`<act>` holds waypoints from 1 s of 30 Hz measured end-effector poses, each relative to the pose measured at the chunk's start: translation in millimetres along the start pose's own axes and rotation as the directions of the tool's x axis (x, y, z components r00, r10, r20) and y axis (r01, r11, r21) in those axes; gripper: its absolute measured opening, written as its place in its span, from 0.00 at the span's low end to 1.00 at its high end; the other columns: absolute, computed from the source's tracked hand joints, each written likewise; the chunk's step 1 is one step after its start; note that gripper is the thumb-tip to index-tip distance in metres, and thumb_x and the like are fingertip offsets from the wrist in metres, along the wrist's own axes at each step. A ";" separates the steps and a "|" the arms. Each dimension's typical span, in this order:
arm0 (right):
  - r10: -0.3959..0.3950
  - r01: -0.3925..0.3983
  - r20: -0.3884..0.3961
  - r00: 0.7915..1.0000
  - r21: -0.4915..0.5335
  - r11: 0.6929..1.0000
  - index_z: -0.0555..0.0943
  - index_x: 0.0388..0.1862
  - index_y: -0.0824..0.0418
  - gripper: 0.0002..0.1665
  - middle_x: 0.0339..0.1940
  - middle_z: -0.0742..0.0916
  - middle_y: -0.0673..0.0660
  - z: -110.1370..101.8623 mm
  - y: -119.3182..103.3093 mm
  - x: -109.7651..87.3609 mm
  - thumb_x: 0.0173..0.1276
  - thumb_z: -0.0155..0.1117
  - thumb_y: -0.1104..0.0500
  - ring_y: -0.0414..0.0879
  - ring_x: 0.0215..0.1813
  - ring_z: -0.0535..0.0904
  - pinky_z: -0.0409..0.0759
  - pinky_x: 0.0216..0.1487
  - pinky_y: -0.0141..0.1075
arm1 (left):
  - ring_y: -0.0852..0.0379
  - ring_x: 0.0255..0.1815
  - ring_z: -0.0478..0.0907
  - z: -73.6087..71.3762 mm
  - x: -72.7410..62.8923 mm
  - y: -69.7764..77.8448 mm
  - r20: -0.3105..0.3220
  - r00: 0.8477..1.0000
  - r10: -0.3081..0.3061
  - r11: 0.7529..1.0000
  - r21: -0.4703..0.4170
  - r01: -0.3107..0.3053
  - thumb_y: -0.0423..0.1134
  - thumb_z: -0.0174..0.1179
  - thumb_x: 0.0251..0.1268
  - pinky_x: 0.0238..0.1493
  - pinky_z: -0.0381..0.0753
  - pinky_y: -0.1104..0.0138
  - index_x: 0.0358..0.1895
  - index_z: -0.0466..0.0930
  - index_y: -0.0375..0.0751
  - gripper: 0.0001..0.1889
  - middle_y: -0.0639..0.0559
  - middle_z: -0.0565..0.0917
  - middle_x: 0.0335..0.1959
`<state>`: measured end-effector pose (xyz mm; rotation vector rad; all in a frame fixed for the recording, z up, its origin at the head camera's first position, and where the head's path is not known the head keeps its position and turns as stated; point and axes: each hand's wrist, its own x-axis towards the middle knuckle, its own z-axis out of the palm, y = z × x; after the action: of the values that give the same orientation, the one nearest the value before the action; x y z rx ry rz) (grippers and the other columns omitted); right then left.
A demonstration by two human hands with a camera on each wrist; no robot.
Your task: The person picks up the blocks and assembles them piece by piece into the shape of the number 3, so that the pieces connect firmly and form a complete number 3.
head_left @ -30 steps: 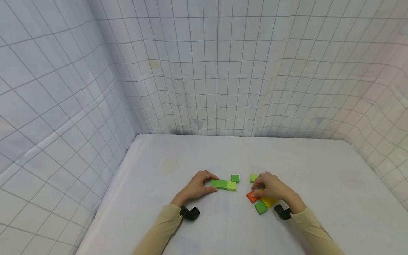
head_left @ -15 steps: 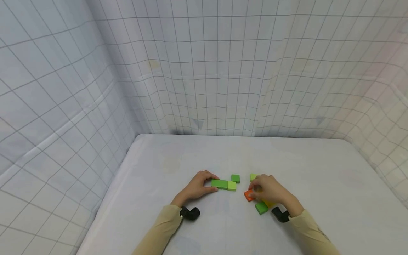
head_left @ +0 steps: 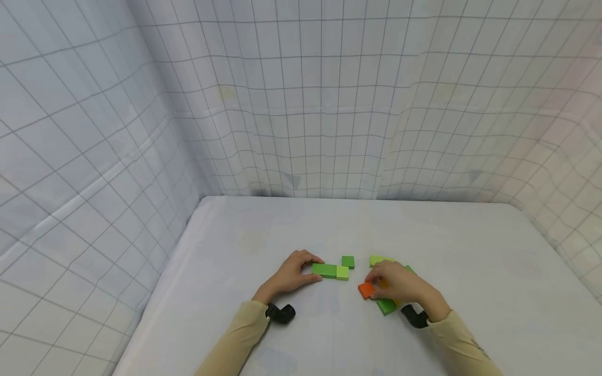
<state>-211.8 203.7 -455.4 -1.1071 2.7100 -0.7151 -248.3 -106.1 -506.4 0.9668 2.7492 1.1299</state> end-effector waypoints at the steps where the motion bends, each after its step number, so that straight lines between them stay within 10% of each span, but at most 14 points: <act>1: -0.001 0.001 -0.008 1.000 -0.001 1.000 0.85 0.39 0.60 0.13 0.34 0.80 0.45 1.6 -1.7 1.2 0.56 0.74 0.58 0.41 0.37 0.73 0.73 0.41 0.37 | 0.60 0.43 0.68 -0.2 0.0 0.0 -0.001 1.000 -0.001 1.000 -0.003 0.001 0.47 0.67 0.58 0.46 0.67 0.63 0.50 0.81 0.50 0.17 0.61 0.78 0.44; 30: 0.055 -0.070 -0.111 0.992 -0.141 0.988 0.87 0.36 0.61 0.16 0.29 0.80 0.47 21.2 -24.3 28.1 0.52 0.76 0.53 0.38 0.30 0.72 0.71 0.33 0.33 | 0.59 0.43 0.68 -0.5 0.4 -1.2 0.001 1.000 0.008 1.000 -0.004 -0.008 0.47 0.67 0.58 0.47 0.66 0.63 0.51 0.81 0.49 0.17 0.60 0.78 0.44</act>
<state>-210.7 161.3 -460.9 -1.0351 2.9138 -0.5930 -249.3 -106.8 -506.8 0.9785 2.7438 1.1344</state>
